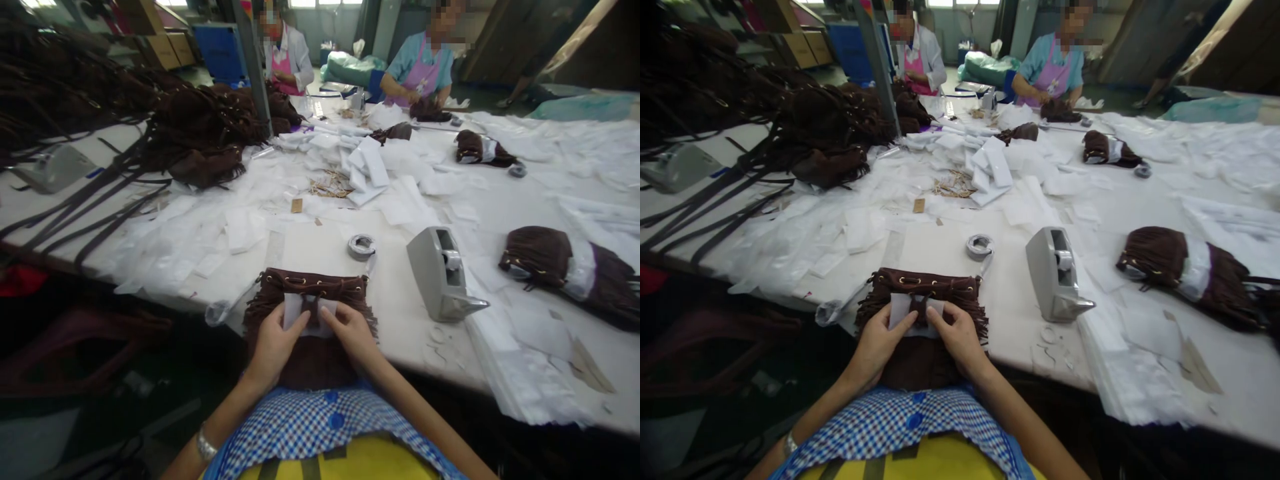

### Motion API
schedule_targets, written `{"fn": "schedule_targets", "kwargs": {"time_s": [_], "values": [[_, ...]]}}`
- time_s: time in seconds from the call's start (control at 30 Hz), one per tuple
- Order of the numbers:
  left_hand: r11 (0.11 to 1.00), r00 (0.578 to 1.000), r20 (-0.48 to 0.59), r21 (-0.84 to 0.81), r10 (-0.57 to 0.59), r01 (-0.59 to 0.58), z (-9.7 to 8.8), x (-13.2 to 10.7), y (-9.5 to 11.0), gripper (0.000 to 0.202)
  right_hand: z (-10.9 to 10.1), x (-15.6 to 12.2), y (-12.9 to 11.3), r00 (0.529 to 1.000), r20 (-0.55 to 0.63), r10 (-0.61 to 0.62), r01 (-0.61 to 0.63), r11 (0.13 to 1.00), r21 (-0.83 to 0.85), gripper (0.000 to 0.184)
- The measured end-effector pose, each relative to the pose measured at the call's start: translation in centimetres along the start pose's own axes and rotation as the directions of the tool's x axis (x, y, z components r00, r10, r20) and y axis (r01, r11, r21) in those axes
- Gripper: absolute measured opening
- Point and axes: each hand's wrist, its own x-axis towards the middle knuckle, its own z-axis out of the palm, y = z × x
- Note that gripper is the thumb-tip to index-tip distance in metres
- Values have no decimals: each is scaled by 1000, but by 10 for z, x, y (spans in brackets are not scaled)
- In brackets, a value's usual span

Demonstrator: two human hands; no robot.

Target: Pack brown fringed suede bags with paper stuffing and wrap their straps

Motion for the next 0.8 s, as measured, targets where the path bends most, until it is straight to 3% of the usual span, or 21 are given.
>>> {"fn": "schedule_targets", "kwargs": {"time_s": [0.13, 0.23, 0.4, 0.53, 0.8], "values": [[998, 998, -53, 53, 27, -25, -4, -2, -5, 39, -7, -2, -7, 974, 156, 163, -189, 967, 171, 51], [994, 995, -82, 92, 62, -54, -5, -2, -9, 37, -5, 2, -6, 971, 184, 149, -176, 974, 140, 46], [949, 978, -90, 272, 188, -157, -10, -2, -11, 26, 11, 7, 5, 997, 32, 69, -65, 992, -112, 40], [868, 933, -87, 404, 349, -287, -12, -5, -8, 19, 23, 6, 8, 997, -69, -44, 21, 953, -301, 32], [823, 897, -107, 456, 429, -340, -14, -5, -16, 29, 36, 9, 9, 994, -109, -10, -14, 974, -226, 36]]}}
